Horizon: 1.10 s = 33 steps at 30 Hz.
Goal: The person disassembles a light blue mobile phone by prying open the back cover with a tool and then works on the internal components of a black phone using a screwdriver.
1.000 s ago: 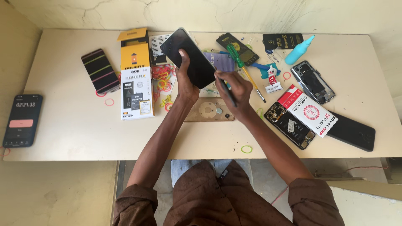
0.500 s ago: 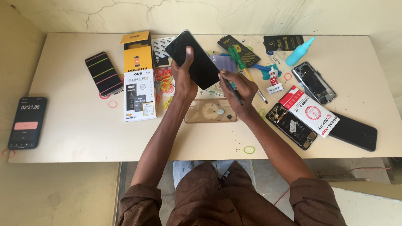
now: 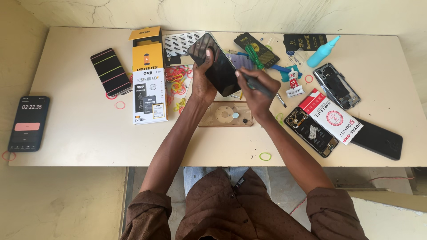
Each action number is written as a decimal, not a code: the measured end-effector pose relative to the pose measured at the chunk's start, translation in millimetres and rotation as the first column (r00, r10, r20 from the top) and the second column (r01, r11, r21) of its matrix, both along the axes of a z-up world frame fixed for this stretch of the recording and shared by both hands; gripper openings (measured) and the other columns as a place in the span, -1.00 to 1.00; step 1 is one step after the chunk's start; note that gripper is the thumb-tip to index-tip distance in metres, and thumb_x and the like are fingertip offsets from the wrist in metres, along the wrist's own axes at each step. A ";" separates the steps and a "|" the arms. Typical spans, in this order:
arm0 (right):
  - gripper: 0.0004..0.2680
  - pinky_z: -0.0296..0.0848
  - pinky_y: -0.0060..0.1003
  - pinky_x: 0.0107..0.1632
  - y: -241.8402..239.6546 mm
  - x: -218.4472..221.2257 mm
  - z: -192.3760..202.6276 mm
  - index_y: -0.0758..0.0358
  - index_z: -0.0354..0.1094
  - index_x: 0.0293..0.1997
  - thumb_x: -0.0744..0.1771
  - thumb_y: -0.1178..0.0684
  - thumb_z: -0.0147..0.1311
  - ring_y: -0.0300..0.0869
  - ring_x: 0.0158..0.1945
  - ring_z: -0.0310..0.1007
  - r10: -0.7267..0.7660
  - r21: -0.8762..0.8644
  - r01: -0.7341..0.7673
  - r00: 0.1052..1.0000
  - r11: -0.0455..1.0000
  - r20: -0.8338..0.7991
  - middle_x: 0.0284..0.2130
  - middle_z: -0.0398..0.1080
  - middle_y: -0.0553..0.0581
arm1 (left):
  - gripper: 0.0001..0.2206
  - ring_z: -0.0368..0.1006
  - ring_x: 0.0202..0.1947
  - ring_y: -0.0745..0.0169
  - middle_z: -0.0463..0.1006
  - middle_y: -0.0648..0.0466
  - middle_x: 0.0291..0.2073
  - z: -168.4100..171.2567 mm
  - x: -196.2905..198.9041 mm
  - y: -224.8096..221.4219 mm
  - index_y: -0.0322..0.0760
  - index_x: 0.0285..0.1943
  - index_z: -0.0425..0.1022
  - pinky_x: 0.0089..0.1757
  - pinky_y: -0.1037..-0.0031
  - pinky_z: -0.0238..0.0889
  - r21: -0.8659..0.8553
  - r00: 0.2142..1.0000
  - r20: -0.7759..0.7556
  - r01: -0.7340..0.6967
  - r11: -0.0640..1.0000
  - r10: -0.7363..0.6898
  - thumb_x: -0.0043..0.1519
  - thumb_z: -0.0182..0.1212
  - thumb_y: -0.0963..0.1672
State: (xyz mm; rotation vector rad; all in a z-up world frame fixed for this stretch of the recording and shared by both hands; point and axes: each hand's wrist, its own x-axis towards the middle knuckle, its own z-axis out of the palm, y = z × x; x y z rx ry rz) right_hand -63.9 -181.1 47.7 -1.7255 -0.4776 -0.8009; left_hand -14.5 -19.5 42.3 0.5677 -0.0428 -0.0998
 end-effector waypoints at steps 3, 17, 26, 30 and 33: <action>-0.91 0.59 -0.41 -0.10 -2.8 -2.4 4.2 0.40 0.45 -0.08 0.37 0.30 0.27 -0.21 -0.09 0.61 -0.071 -0.285 0.177 0.935 0.942 0.348 -0.19 0.57 0.23 | -0.65 0.52 -0.02 0.18 0.56 0.13 -0.08 -0.3 -4.5 -1.2 -0.18 0.12 0.47 0.02 0.16 0.43 0.087 1.000 -0.003 -0.021 0.996 0.021 0.23 0.39 -0.02; -0.92 0.54 -0.40 -0.15 -1.6 -6.0 3.2 0.40 0.47 -0.15 0.36 0.24 0.30 -0.26 -0.21 0.59 -0.042 -0.023 0.043 0.998 0.999 0.054 -0.27 0.57 0.20 | -0.64 0.52 -0.02 0.15 0.56 0.12 -0.08 2.3 -4.7 0.7 -0.19 0.11 0.45 0.05 0.15 0.42 0.030 0.996 -0.059 0.073 0.997 -0.071 0.22 0.37 -0.01; -0.88 0.58 0.06 0.16 -16.8 -15.5 36.2 0.44 0.33 -0.24 0.43 0.20 0.11 0.18 0.10 0.58 0.093 -0.422 0.190 0.820 0.886 0.564 -0.16 0.50 0.28 | -0.66 0.52 -0.08 0.21 0.56 0.12 -0.12 -14.5 -7.0 -17.9 -0.20 0.11 0.44 -0.01 0.25 0.43 -0.029 0.998 -0.031 0.057 0.998 -0.058 0.25 0.33 -0.01; -0.79 0.59 0.12 0.06 -14.1 -51.7 53.3 0.35 0.10 -0.40 0.44 0.16 -0.15 0.27 0.04 0.50 0.216 -0.327 -0.060 0.857 0.943 0.467 -0.12 0.43 0.47 | -0.71 0.46 -0.21 0.12 0.48 0.09 -0.27 -14.4 5.7 -11.4 -0.24 0.06 0.44 -0.11 0.18 0.43 -0.123 0.999 0.001 0.043 0.992 -0.043 0.33 0.37 -0.03; -0.82 0.63 -0.39 -0.29 -4.5 -101.8 68.7 0.36 0.35 -0.02 0.45 0.01 -0.04 -0.18 -0.27 0.60 0.482 0.318 -0.544 0.838 0.777 0.255 -0.09 0.50 0.27 | -0.68 0.49 -0.08 0.28 0.54 0.17 -0.15 -9.3 1.2 -9.8 -0.19 0.08 0.48 -0.01 0.33 0.40 -0.040 1.000 -0.013 -0.018 0.999 0.017 0.22 0.34 -0.03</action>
